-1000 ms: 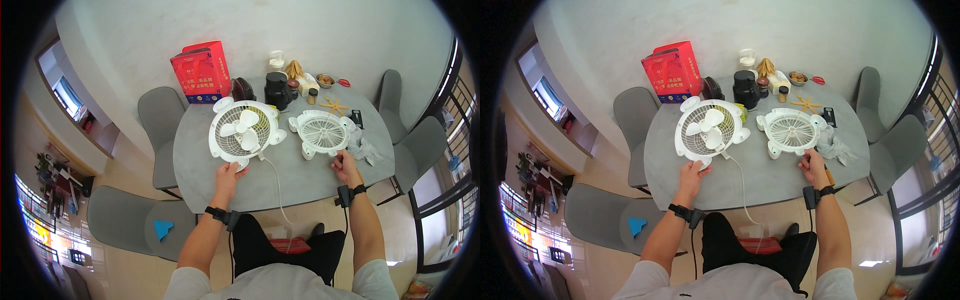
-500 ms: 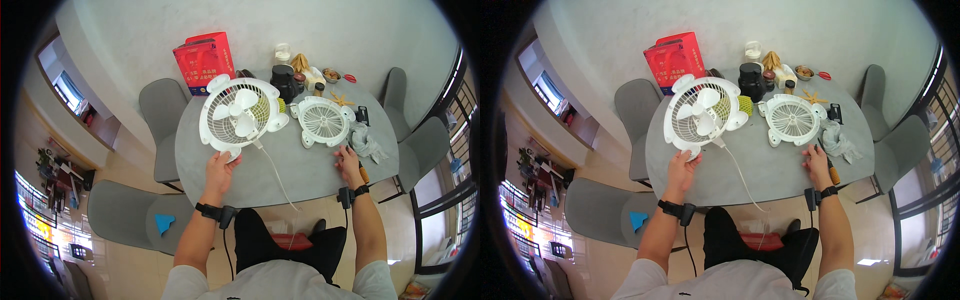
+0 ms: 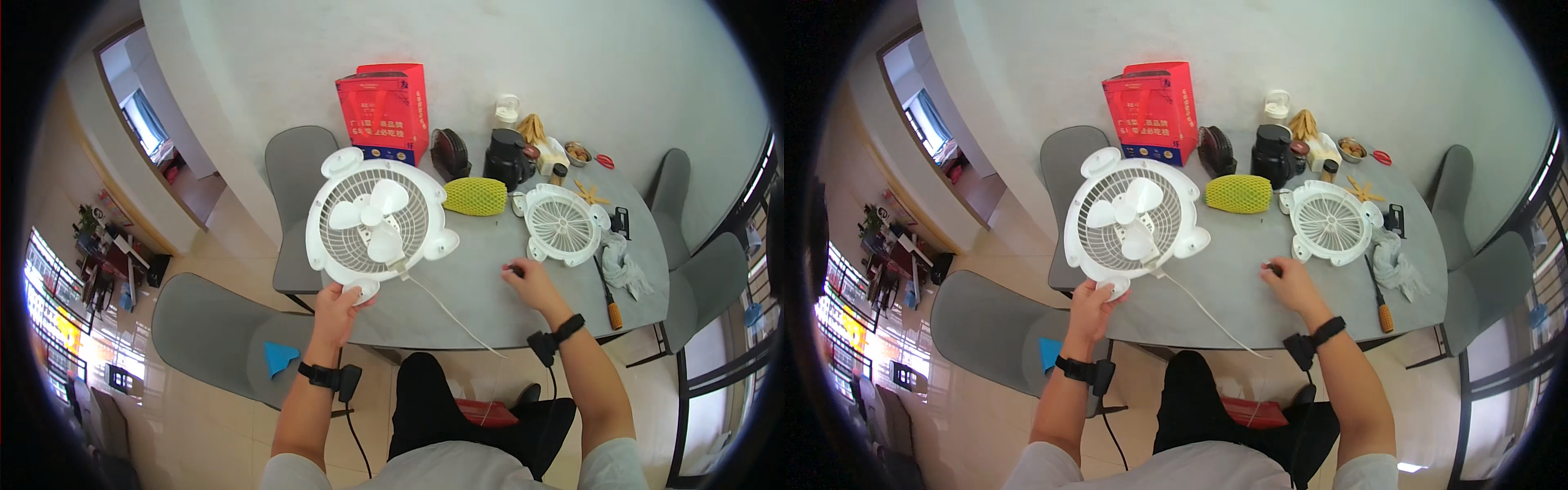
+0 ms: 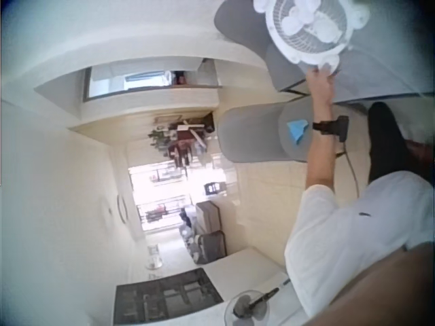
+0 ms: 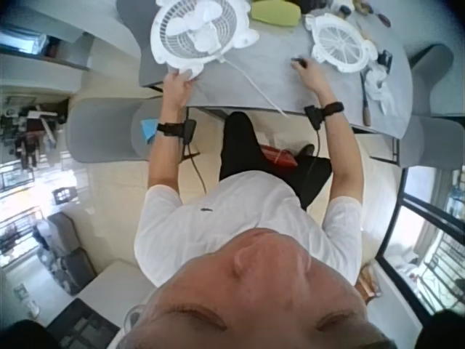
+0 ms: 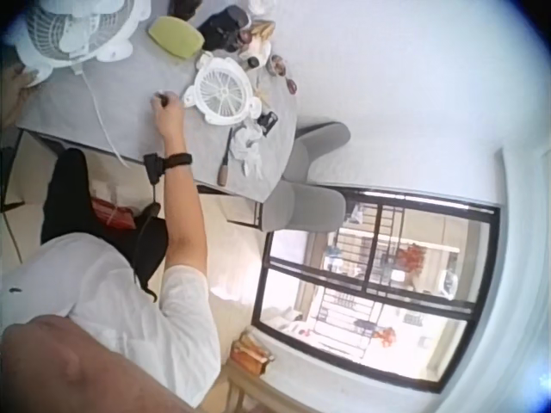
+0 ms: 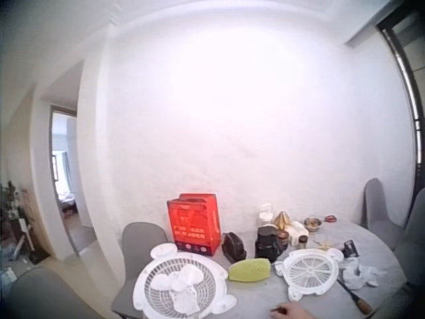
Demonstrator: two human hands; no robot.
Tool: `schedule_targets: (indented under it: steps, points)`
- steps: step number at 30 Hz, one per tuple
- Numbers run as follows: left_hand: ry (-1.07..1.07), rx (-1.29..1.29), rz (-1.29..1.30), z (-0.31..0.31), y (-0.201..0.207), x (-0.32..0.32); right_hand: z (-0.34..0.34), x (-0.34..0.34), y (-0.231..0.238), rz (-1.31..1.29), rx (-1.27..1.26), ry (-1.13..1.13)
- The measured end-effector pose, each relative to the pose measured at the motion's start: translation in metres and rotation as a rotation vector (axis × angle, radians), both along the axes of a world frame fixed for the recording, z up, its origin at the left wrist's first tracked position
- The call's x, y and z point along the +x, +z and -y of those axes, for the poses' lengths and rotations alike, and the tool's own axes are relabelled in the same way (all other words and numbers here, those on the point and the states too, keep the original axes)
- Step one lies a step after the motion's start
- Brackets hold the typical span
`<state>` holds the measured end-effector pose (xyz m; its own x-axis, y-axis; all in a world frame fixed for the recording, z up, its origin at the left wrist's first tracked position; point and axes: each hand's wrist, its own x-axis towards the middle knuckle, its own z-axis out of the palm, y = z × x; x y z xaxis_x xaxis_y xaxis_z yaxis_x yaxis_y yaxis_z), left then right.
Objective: Disassembling a small white desk fan using a screwdriver.
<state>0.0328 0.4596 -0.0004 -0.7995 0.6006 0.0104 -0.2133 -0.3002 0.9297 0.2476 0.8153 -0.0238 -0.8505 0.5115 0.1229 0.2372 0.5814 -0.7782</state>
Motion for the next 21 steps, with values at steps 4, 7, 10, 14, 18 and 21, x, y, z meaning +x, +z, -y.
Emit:
schedule_targets:
  steps: [4, 7, 10, 14, 18, 21]
  points:
    - [0.063, 0.009, -0.01, 0.018, -0.016, 0.011, 0.025, -0.069, -0.005, 0.198, 0.218, 0.147]
    - [0.082, -0.008, -0.035, 0.029, -0.023, 0.016, 0.04, -0.117, -0.032, -0.101, 0.597, 0.386]
    - [0.115, -0.019, -0.072, 0.041, -0.03, 0.019, 0.066, -0.135, -0.024, -0.019, 0.625, 0.46]
    - [0.085, -0.071, -0.117, 0.039, -0.033, 0.018, 0.048, -0.143, -0.036, 0.07, 0.638, 0.533]
    - [0.072, -0.113, -0.19, 0.032, -0.033, 0.023, 0.022, -0.123, -0.038, 0.147, 0.815, 0.356]
    - [0.081, -0.136, -0.205, 0.016, -0.036, 0.029, -0.003, -0.101, -0.033, 0.138, 0.85, 0.196]
